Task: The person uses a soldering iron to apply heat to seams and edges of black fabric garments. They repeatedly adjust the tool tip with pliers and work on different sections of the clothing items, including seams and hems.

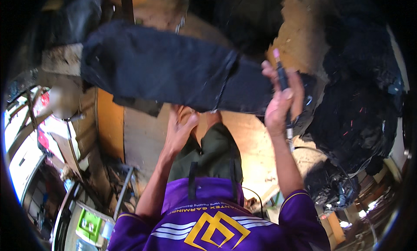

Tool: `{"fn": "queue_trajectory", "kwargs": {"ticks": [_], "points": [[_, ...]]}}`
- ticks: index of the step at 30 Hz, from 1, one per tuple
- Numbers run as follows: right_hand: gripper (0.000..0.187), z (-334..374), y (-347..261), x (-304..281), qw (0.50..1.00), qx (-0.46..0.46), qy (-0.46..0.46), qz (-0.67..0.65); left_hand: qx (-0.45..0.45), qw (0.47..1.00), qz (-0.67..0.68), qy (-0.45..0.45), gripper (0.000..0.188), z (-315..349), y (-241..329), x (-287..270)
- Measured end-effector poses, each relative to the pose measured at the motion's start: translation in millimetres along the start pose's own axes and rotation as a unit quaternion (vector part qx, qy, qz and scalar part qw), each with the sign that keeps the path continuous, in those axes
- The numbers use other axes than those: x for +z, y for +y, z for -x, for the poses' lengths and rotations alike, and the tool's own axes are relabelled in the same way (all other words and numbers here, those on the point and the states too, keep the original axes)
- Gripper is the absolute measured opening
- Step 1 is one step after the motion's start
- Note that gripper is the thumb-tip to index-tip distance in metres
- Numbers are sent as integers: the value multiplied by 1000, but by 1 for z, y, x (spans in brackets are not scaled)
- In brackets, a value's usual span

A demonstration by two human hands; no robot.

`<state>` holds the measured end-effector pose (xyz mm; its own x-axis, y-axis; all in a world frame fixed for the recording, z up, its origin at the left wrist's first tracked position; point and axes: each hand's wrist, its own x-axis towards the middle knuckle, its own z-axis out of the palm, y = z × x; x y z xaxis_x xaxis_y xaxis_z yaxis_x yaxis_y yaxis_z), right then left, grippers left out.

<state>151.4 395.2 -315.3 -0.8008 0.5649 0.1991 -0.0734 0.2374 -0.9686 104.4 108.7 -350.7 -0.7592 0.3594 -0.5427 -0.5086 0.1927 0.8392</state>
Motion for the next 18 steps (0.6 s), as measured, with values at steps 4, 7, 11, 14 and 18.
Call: {"fn": "queue_trajectory", "kwargs": {"ticks": [4,7,11,14,18], "points": [[53,-1,-70,8,997,36,22,-61,55,980,-156,109,83,44,75,-24],[28,-22,-131,-5,989,-111,24,-92,290,869,-369,157,71,61,135,-18],[18,-25,-206,-64,988,-115,67,71,375,854,-359,28,45,29,162,1],[18,-24,-250,-96,961,-206,136,125,413,863,-280,-73,33,-1,173,25],[26,6,-324,-115,917,-301,213,155,426,873,-154,-182,22,-8,269,79]]}}
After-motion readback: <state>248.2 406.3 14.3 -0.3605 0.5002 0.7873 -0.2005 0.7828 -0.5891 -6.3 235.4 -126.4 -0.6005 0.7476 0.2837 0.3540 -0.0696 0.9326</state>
